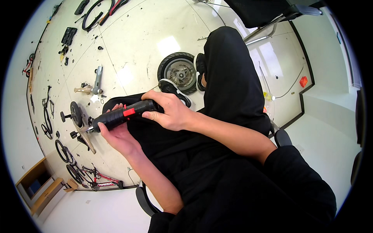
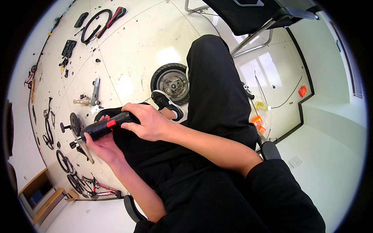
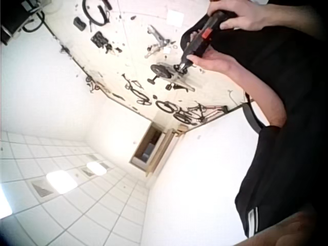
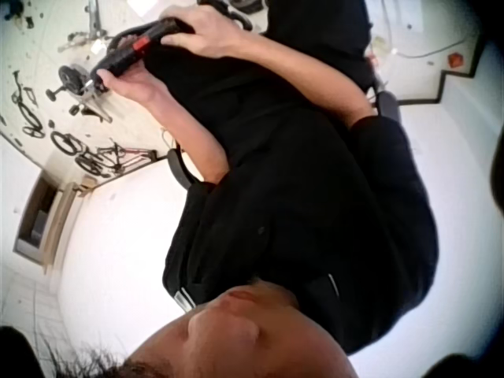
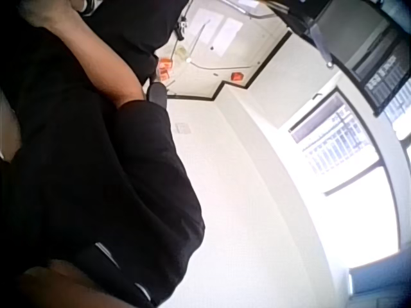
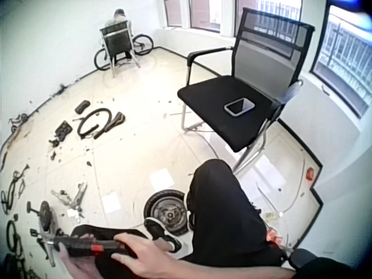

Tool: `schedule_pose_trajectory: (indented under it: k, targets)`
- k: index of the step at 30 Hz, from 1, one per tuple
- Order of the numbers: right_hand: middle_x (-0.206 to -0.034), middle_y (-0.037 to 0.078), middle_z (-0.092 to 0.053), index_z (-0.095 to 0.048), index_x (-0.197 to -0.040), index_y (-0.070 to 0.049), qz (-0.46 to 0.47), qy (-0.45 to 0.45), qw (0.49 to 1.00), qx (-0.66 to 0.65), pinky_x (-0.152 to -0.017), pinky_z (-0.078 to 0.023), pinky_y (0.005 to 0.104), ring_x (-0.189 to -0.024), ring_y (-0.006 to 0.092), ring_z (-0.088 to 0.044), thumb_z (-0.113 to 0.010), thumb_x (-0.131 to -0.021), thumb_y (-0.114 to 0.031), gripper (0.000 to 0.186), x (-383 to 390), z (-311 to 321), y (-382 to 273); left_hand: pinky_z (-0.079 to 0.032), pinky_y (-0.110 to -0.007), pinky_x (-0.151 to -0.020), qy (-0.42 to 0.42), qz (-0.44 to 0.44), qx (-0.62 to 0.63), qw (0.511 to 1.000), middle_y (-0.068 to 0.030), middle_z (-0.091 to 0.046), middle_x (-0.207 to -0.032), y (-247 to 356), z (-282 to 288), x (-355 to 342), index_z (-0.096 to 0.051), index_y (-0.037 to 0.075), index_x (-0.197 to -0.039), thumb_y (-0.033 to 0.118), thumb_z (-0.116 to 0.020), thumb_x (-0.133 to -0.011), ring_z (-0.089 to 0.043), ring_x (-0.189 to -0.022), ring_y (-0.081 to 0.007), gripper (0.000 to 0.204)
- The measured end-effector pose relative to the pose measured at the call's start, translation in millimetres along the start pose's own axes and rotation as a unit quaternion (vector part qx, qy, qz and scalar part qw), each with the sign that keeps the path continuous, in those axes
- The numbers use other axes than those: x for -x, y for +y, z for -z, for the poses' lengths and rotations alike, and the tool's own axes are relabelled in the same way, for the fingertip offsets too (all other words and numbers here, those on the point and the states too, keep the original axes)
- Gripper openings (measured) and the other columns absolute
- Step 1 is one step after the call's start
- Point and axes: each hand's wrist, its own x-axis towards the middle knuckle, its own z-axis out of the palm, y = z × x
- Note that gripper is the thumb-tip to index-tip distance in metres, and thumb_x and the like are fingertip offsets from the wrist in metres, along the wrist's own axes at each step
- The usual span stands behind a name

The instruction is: The person sits on a chair and uses a cordless electric screwdriver to work on a bicycle wheel hub held between their legs. They repeatedly tighten or loosen screws on the hub while surrounded by scattered bicycle parts and tools on the floor.

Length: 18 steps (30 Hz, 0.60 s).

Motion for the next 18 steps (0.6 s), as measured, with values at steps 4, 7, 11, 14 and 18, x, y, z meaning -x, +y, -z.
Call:
schedule_pose_trajectory:
  k: [4,7,11,14,18]
  targets:
    - [-0.082,0.021,-0.062,-0.054,-0.104,0.0,0.002,0.0,1.0,0.004,-0.068,-0.047,0.0415,-0.076,0.0377,-0.061,-0.07,-0.083,-0.022,0.035,0.6,-2.8,1.8,-0.049,-0.043,-0.095,0.011,0.03,0.006,0.999,-0.0252,-0.061,-0.113,-2.0,6.8,-2.1,-0.049,-0.005,-0.117,0.047,-0.038,-0.096,-0.06,-0.11,-0.0337,0.058]
    - [-0.081,0.02,-0.062,-0.055,-0.106,0.0,-0.03,-0.015,0.999,0.004,-0.067,-0.047,0.0405,-0.075,0.0366,-0.061,-0.07,-0.083,-0.022,0.035,0.4,-1.9,2.1,-0.048,-0.042,-0.094,0.008,0.04,-0.002,0.999,-0.0253,-0.061,-0.113,-2.1,10.4,-3.1,-0.049,-0.005,-0.117,0.046,-0.038,-0.095,-0.06,-0.11,-0.0333,0.057]
    - [-0.081,0.018,-0.061,-0.056,-0.108,0.0,-0.036,-0.016,0.999,0.021,-0.065,-0.046,0.0374,-0.071,0.0329,-0.061,-0.07,-0.083,-0.021,0.035,1.2,-3.4,6.1,-0.047,-0.044,-0.094,-0.007,0.036,0.024,0.999,-0.0252,-0.062,-0.112,-2.4,12.3,-1.8,-0.05,-0.004,-0.116,0.044,-0.038,-0.095,-0.06,-0.109,-0.0339,0.053]
    - [-0.08,0.018,-0.061,-0.057,-0.107,0.0,-0.027,-0.006,0.999,0.024,-0.064,-0.046,0.0369,-0.07,0.0324,-0.06,-0.07,-0.082,-0.02,0.034,0.6,-2.5,5.6,-0.046,-0.046,-0.094,-0.018,0.045,0.065,0.997,-0.0257,-0.061,-0.112,2.2,11.2,0.5,-0.051,-0.003,-0.116,0.042,-0.039,-0.095,-0.059,-0.109,-0.0348,0.051]
    - [-0.08,0.017,-0.061,-0.057,-0.106,-0.001,-0.03,-0.005,0.999,0.024,-0.064,-0.046,0.0368,-0.07,0.0321,-0.06,-0.07,-0.082,-0.02,0.033,0.5,-0.9,3.1,-0.044,-0.049,-0.096,-0.032,0.057,0.084,0.994,-0.026,-0.061,-0.114,1.1,13.7,-0.6,-0.053,-0.002,-0.116,0.041,-0.04,-0.095,-0.057,-0.112,-0.0354,0.05]
